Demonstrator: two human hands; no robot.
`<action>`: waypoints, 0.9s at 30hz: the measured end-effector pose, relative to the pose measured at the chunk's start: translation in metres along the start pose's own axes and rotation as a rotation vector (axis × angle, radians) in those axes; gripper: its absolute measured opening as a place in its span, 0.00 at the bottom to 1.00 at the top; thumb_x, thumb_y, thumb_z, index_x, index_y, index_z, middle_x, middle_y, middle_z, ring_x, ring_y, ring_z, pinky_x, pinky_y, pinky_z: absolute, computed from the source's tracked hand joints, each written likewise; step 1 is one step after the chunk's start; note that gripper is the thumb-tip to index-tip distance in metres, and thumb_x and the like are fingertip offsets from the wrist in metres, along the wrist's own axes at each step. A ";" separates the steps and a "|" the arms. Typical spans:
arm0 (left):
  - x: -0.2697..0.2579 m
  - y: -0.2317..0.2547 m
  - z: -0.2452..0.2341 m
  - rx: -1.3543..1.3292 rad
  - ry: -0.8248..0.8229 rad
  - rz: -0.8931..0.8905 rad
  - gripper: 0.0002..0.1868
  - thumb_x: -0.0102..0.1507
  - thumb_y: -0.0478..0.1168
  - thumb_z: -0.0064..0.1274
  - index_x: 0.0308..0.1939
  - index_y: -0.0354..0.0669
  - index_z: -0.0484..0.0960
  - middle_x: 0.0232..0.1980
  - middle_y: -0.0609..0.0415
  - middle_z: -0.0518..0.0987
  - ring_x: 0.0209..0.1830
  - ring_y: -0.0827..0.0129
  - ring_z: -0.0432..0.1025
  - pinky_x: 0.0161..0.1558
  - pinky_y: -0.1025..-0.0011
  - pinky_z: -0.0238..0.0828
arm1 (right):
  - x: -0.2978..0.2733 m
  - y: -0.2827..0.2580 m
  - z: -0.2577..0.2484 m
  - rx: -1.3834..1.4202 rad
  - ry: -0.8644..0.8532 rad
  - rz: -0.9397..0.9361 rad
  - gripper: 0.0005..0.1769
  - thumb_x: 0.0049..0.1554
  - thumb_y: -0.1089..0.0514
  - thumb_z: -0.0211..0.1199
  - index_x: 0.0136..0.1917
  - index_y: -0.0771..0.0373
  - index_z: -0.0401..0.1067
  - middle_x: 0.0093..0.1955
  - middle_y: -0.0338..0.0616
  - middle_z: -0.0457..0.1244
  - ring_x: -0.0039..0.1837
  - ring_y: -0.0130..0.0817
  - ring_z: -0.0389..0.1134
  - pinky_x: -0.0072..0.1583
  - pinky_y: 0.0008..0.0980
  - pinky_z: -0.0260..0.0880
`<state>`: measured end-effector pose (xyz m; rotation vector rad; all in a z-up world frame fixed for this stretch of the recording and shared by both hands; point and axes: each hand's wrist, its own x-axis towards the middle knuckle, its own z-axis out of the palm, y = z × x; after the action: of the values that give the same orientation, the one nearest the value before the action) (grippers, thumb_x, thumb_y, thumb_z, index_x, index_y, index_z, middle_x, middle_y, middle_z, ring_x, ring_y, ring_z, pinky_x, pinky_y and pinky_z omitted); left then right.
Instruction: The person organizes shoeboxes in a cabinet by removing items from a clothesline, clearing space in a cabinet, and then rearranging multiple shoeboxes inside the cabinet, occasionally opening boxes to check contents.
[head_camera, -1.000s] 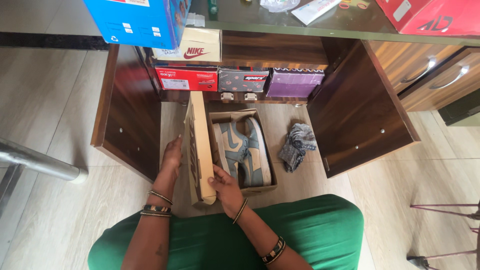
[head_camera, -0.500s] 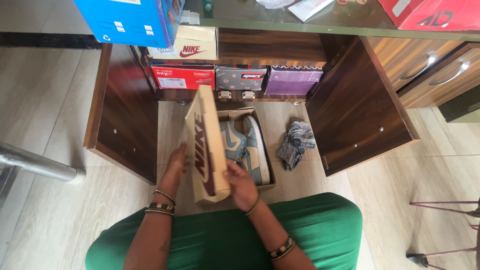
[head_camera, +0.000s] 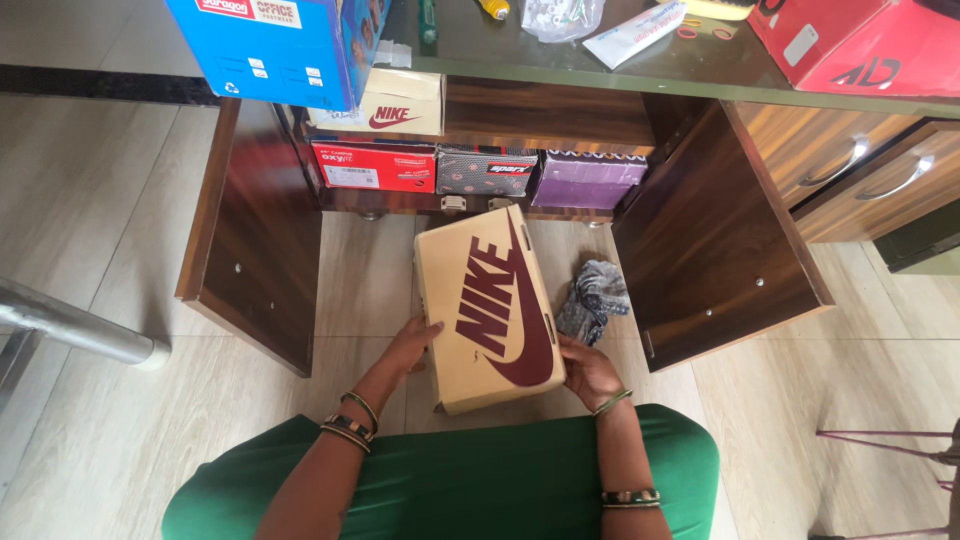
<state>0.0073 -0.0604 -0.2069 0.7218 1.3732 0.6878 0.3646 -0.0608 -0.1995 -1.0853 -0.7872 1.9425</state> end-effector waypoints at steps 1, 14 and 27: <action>-0.004 0.002 0.005 -0.002 0.002 0.000 0.45 0.64 0.59 0.50 0.80 0.57 0.50 0.80 0.45 0.57 0.80 0.45 0.49 0.71 0.36 0.51 | 0.007 0.005 -0.003 -0.020 0.104 0.014 0.32 0.59 0.50 0.58 0.73 0.66 0.67 0.64 0.49 0.68 0.61 0.38 0.69 0.63 0.38 0.68; -0.002 -0.018 0.031 0.431 0.197 0.400 0.52 0.59 0.44 0.61 0.78 0.37 0.43 0.73 0.36 0.66 0.72 0.50 0.66 0.69 0.62 0.63 | 0.074 0.070 -0.051 -1.094 0.409 -0.120 0.30 0.52 0.49 0.64 0.66 0.62 0.75 0.63 0.56 0.69 0.66 0.49 0.70 0.67 0.39 0.67; -0.032 0.013 0.056 1.149 0.823 1.023 0.47 0.62 0.67 0.49 0.73 0.37 0.57 0.79 0.38 0.50 0.81 0.42 0.41 0.71 0.29 0.24 | 0.068 -0.011 0.083 -1.657 0.744 -0.918 0.45 0.62 0.39 0.55 0.81 0.68 0.47 0.85 0.58 0.41 0.86 0.52 0.36 0.80 0.56 0.36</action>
<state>0.0607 -0.0805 -0.1738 2.3417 2.1346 1.0070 0.2711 -0.0099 -0.1817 -1.6130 -1.9543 -0.2453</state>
